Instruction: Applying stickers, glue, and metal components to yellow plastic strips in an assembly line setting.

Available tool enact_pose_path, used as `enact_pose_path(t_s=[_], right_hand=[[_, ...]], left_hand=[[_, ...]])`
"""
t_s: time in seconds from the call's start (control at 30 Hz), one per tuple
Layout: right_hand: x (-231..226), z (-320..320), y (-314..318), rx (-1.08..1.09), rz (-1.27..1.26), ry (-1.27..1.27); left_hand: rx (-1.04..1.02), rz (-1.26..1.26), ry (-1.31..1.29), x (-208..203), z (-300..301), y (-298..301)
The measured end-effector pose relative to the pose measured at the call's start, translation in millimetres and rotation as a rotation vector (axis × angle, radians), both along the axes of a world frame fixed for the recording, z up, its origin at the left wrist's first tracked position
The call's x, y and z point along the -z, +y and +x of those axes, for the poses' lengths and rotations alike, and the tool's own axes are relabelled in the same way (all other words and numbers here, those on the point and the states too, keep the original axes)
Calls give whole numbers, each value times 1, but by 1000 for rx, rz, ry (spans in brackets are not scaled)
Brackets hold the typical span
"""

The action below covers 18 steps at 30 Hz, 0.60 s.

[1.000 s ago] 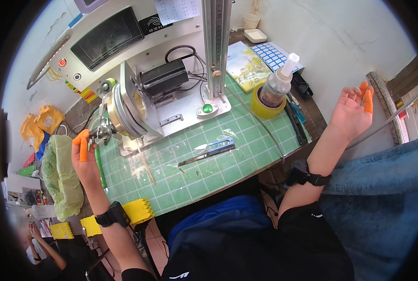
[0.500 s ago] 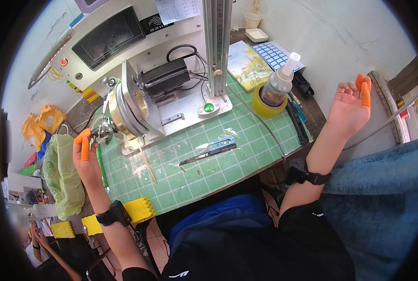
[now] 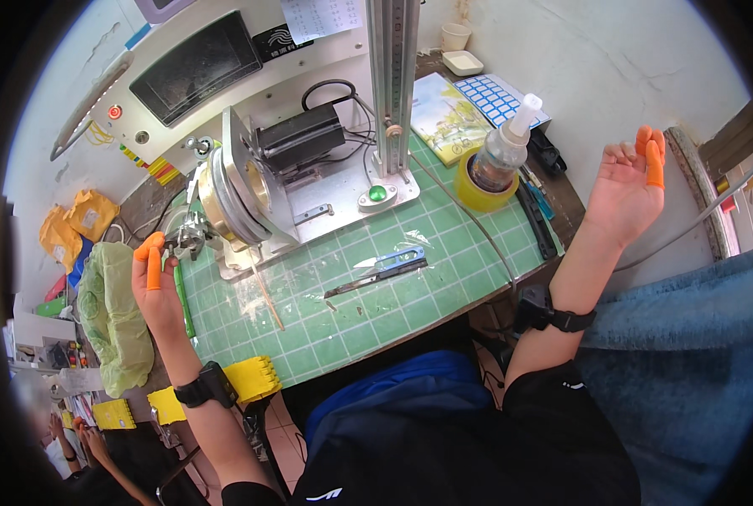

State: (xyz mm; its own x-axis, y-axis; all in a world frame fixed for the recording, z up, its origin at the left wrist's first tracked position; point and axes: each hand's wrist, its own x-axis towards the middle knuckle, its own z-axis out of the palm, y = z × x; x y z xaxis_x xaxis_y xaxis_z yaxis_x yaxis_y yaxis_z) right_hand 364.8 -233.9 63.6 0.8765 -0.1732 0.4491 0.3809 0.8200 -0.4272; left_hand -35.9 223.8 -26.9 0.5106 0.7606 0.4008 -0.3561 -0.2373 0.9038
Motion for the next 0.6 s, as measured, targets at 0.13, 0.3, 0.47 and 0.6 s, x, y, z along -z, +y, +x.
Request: enact_pose_path(t_s=[0.13,0.3,0.47,0.6], right_hand=[[-2,-4,5,-22,-68,-29],[-4,-21,41,300,-846,-42],[-5,-16,37,482,-915,-111],[1,-15,39,609,-1064,-138]], left_hand=[[9,10,20,1,-3,3],[6,18,34,2,-4,5],[-1,7,43,-1,3,2],[-12,6,59,0,-1,0]])
